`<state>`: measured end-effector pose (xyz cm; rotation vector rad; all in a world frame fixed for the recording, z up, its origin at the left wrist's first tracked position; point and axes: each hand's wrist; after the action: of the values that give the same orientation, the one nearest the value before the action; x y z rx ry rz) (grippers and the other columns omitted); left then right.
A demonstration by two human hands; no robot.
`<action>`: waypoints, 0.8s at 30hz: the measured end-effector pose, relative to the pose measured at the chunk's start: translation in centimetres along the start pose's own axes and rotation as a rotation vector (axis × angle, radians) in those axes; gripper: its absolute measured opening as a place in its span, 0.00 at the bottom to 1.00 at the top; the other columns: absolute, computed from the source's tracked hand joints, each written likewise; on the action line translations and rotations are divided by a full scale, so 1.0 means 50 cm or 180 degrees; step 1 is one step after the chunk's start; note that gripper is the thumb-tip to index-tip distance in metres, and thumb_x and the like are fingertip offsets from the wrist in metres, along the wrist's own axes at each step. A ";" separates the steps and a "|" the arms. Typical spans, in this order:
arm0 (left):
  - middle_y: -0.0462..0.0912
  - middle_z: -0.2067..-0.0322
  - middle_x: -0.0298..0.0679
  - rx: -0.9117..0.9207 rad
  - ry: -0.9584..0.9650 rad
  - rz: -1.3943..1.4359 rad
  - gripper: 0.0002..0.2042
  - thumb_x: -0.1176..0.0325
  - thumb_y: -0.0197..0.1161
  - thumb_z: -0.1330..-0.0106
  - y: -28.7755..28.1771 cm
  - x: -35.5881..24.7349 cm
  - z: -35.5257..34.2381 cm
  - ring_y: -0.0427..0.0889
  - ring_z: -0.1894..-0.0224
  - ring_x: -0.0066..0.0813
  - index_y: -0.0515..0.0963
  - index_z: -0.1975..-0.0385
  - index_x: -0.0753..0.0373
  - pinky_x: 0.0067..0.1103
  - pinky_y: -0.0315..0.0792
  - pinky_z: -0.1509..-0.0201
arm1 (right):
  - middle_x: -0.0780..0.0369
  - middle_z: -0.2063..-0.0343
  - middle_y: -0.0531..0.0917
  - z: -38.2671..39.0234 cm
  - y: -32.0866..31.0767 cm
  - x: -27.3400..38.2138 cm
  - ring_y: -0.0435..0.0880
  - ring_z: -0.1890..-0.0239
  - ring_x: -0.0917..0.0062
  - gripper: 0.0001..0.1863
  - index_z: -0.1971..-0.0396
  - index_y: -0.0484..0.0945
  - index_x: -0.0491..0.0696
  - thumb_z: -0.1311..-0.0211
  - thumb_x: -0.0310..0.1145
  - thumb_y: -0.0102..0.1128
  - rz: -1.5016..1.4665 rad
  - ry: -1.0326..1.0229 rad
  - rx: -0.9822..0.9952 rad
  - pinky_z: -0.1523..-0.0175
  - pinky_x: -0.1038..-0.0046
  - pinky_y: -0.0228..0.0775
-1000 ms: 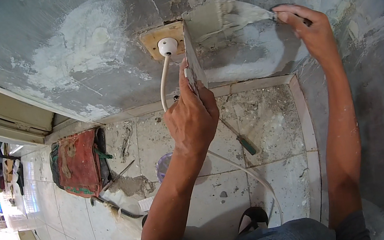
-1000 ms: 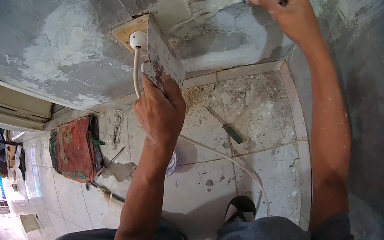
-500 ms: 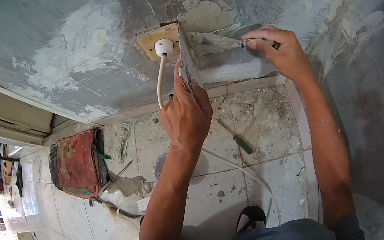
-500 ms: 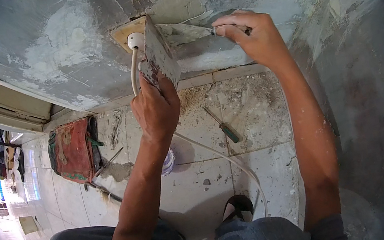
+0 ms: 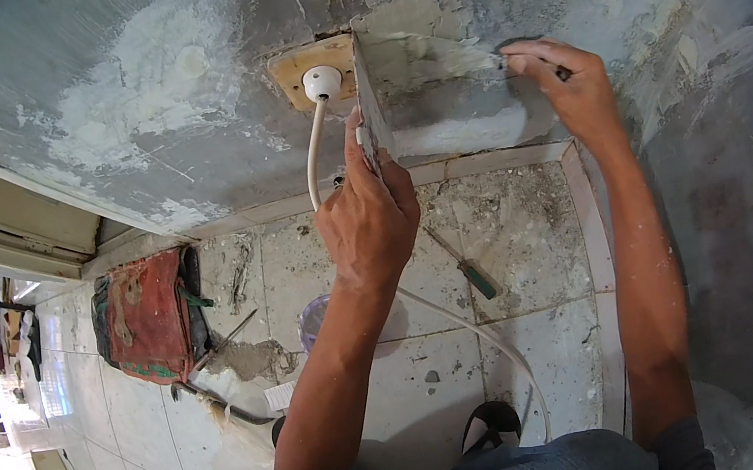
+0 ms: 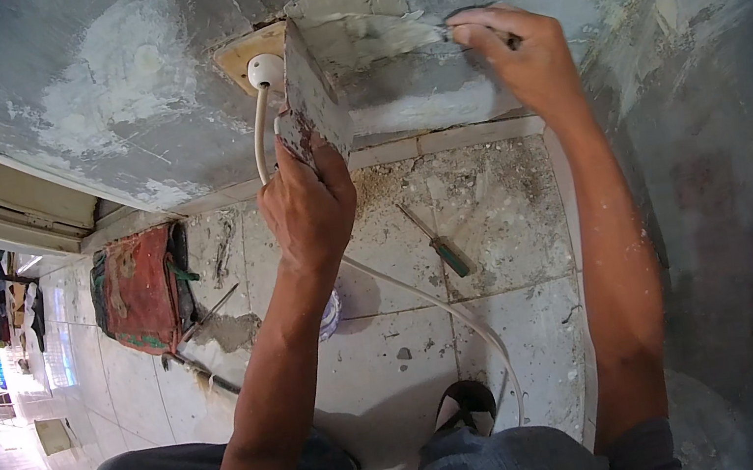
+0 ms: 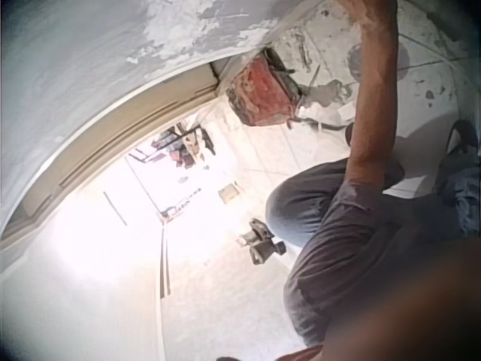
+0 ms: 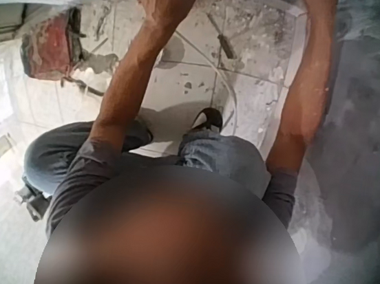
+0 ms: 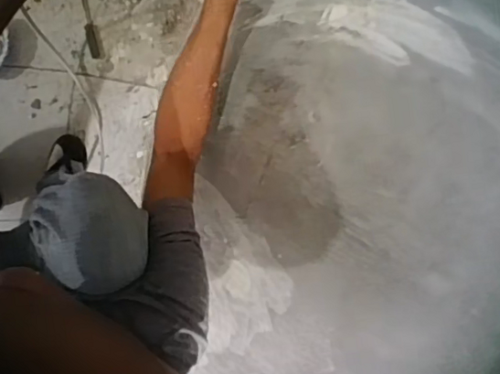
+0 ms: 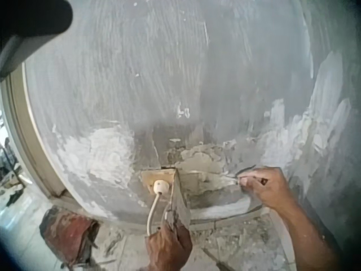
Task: Applying and smoothing putty to repair or patch a wall surface.
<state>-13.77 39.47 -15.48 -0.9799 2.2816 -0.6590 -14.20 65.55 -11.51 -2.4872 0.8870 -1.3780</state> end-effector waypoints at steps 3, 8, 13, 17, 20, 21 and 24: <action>0.79 0.83 0.40 -0.0099 0.0049 0.0018 0.26 0.71 0.53 0.35 0.003 0.004 -0.001 0.77 0.87 0.34 0.61 0.36 0.68 0.28 0.69 0.85 | 0.63 0.66 0.86 0.014 -0.034 0.001 0.81 0.64 0.82 0.09 0.62 0.85 0.44 0.39 0.30 0.63 0.0125 0.0171 -0.0147 0.56 0.80 0.70; 0.78 0.84 0.39 -0.0219 0.0130 0.0097 0.26 0.72 0.53 0.35 0.006 0.008 -0.001 0.77 0.87 0.33 0.61 0.36 0.69 0.27 0.69 0.85 | 0.65 0.69 0.83 0.038 -0.090 -0.001 0.77 0.65 0.85 0.09 0.60 0.85 0.44 0.38 0.29 0.62 0.0339 0.0368 -0.0317 0.58 0.82 0.67; 0.77 0.85 0.39 -0.0111 0.0124 -0.0034 0.26 0.72 0.54 0.35 0.001 0.005 0.003 0.77 0.87 0.32 0.61 0.36 0.70 0.27 0.69 0.84 | 0.66 0.68 0.82 0.070 -0.117 0.018 0.76 0.65 0.87 0.10 0.58 0.84 0.43 0.38 0.29 0.62 0.0246 0.0455 -0.0412 0.59 0.84 0.66; 0.78 0.84 0.40 -0.0103 0.0111 0.0067 0.26 0.72 0.54 0.35 0.004 0.005 0.000 0.78 0.86 0.33 0.61 0.36 0.70 0.27 0.69 0.84 | 0.65 0.67 0.83 0.049 -0.085 0.056 0.77 0.64 0.85 0.10 0.59 0.84 0.43 0.39 0.28 0.62 0.0088 0.0446 -0.0084 0.58 0.82 0.67; 0.79 0.83 0.41 -0.0194 0.0151 0.0165 0.26 0.72 0.54 0.35 0.001 0.009 -0.003 0.79 0.86 0.34 0.61 0.36 0.70 0.28 0.70 0.83 | 0.62 0.68 0.84 0.021 -0.032 0.072 0.78 0.65 0.83 0.10 0.61 0.84 0.42 0.39 0.29 0.62 0.0036 0.0022 0.0036 0.58 0.81 0.68; 0.79 0.83 0.41 -0.0144 0.0103 0.0154 0.26 0.72 0.54 0.35 0.001 0.006 -0.001 0.79 0.85 0.35 0.61 0.36 0.70 0.28 0.71 0.83 | 0.62 0.68 0.84 0.012 -0.021 0.072 0.78 0.65 0.83 0.10 0.61 0.84 0.42 0.39 0.29 0.62 0.0040 0.0016 0.0029 0.58 0.81 0.68; 0.80 0.83 0.42 -0.0098 0.0070 0.0098 0.26 0.72 0.54 0.35 0.004 0.002 0.000 0.79 0.85 0.35 0.61 0.36 0.70 0.28 0.71 0.82 | 0.62 0.69 0.85 -0.010 0.001 0.071 0.79 0.66 0.82 0.10 0.62 0.85 0.43 0.40 0.31 0.63 -0.0032 -0.0160 0.0076 0.58 0.79 0.69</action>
<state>-13.92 39.51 -15.61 -0.9543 2.3277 -0.6266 -13.22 63.58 -8.69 -2.5001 0.8441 -1.3153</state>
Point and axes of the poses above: each hand's wrist, its own z-axis away from the middle knuckle, its own y-axis out of the palm, x = y × z
